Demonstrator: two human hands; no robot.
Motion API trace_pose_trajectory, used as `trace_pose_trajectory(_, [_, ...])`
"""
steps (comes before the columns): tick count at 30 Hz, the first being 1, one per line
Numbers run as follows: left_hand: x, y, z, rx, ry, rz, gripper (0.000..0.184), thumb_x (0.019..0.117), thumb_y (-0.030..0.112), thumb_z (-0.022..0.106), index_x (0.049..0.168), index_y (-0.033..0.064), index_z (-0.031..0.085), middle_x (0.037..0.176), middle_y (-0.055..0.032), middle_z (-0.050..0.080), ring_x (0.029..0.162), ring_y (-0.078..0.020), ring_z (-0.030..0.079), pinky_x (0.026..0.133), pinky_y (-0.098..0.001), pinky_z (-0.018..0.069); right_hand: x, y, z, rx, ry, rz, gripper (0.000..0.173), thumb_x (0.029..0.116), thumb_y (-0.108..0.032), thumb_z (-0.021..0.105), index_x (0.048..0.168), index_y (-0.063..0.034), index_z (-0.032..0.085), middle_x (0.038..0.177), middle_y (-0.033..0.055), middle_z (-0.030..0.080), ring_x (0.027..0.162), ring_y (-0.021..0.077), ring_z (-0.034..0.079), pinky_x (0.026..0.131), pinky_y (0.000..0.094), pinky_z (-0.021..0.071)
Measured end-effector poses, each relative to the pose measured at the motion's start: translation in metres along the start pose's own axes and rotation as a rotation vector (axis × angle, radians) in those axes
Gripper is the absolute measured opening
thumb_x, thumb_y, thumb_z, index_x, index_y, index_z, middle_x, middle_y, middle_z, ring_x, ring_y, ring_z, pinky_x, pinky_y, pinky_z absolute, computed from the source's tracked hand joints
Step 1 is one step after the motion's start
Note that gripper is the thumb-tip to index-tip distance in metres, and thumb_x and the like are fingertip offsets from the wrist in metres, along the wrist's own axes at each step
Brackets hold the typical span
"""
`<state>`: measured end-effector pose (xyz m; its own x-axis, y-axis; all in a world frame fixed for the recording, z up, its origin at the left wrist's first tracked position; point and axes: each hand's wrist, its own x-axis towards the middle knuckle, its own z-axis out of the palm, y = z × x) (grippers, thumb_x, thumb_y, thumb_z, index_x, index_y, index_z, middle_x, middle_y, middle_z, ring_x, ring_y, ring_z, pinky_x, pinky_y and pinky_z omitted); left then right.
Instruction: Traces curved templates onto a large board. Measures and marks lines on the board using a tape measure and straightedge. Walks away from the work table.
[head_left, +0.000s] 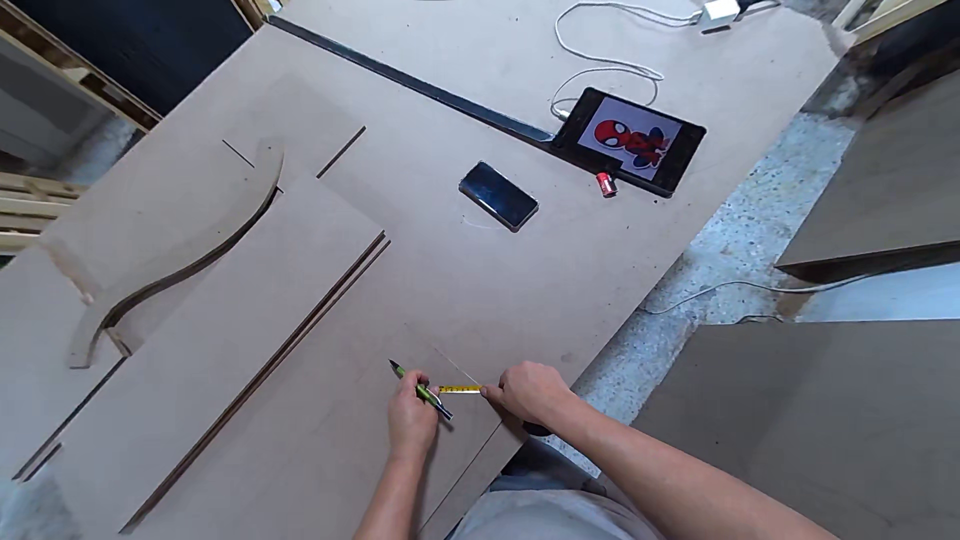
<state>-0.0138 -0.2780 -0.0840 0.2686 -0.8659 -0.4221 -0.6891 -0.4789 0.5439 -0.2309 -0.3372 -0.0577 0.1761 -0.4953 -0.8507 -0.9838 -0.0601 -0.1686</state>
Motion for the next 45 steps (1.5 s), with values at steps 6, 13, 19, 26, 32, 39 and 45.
trace_pose_trajectory(6, [0.0,0.002,0.0,0.041,-0.032,0.016,0.024,0.0951,0.022,0.074,0.115,0.0107,0.069,0.102,-0.0046,0.072,0.089,-0.017,0.07,0.085,-0.0397,0.0594,0.001,0.001,-0.001,-0.001,-0.006,-0.001,0.077,0.095,-0.081,0.033,0.095,-0.0157,0.074,0.097,0.0102,0.072,0.097,0.0304,0.07,0.078,0.0562,0.055])
trace_pose_trajectory(13, [-0.004,0.01,0.007,0.089,-0.095,0.059,0.019,0.0977,0.027,0.071,0.111,0.0129,0.07,0.1,-0.0036,0.071,0.092,-0.0168,0.07,0.086,-0.0392,0.0589,0.001,0.002,0.003,0.002,0.021,-0.026,0.074,0.0974,-0.077,0.032,0.093,-0.0167,0.074,0.094,0.009,0.072,0.095,0.0293,0.071,0.077,0.0554,0.0547])
trace_pose_trajectory(19, [-0.003,0.012,0.002,0.105,-0.029,-0.017,0.017,0.0978,0.025,0.071,0.109,0.0131,0.069,0.096,-0.0039,0.071,0.089,-0.0179,0.07,0.083,-0.0411,0.0589,0.001,0.0,0.005,0.036,0.027,-0.036,0.068,0.0995,-0.072,0.034,0.093,-0.0166,0.073,0.094,0.0088,0.072,0.095,0.029,0.07,0.077,0.0545,0.0547])
trace_pose_trajectory(26, [-0.002,0.013,-0.004,0.024,0.0,-0.049,0.014,0.0958,0.021,0.073,0.105,0.0122,0.069,0.09,-0.0048,0.071,0.083,-0.0198,0.07,0.078,-0.0447,0.059,0.004,-0.003,0.006,0.036,0.056,-0.054,0.066,0.1,-0.07,0.036,0.094,-0.017,0.074,0.094,0.0087,0.072,0.095,0.0298,0.071,0.078,0.0562,0.0555])
trace_pose_trajectory(32, [-0.002,0.011,-0.004,0.013,-0.002,-0.03,0.016,0.0947,0.023,0.076,0.104,0.0125,0.069,0.088,-0.0036,0.07,0.08,-0.0181,0.069,0.076,-0.0428,0.0588,0.007,-0.001,0.003,0.022,0.035,-0.059,0.064,0.0995,-0.071,0.038,0.093,-0.0176,0.074,0.093,0.0081,0.072,0.094,0.0287,0.07,0.076,0.0556,0.0552])
trace_pose_trajectory(39, [-0.001,0.007,-0.002,0.024,0.009,-0.016,0.015,0.0945,0.024,0.076,0.103,0.0134,0.069,0.088,-0.0025,0.07,0.08,-0.0174,0.068,0.076,-0.0421,0.0589,0.01,-0.005,0.003,-0.021,0.028,-0.047,0.065,0.0997,-0.07,0.037,0.091,-0.0171,0.073,0.093,0.0084,0.072,0.095,0.0289,0.07,0.076,0.0547,0.0546])
trace_pose_trajectory(45, [0.0,0.01,-0.004,0.036,-0.01,-0.035,0.015,0.0948,0.023,0.075,0.104,0.0137,0.069,0.09,-0.0035,0.07,0.081,-0.0181,0.069,0.076,-0.0427,0.059,0.011,-0.005,0.002,-0.018,0.026,-0.038,0.064,0.0993,-0.071,0.038,0.09,-0.0174,0.073,0.093,0.0085,0.072,0.095,0.0288,0.07,0.076,0.0547,0.0546])
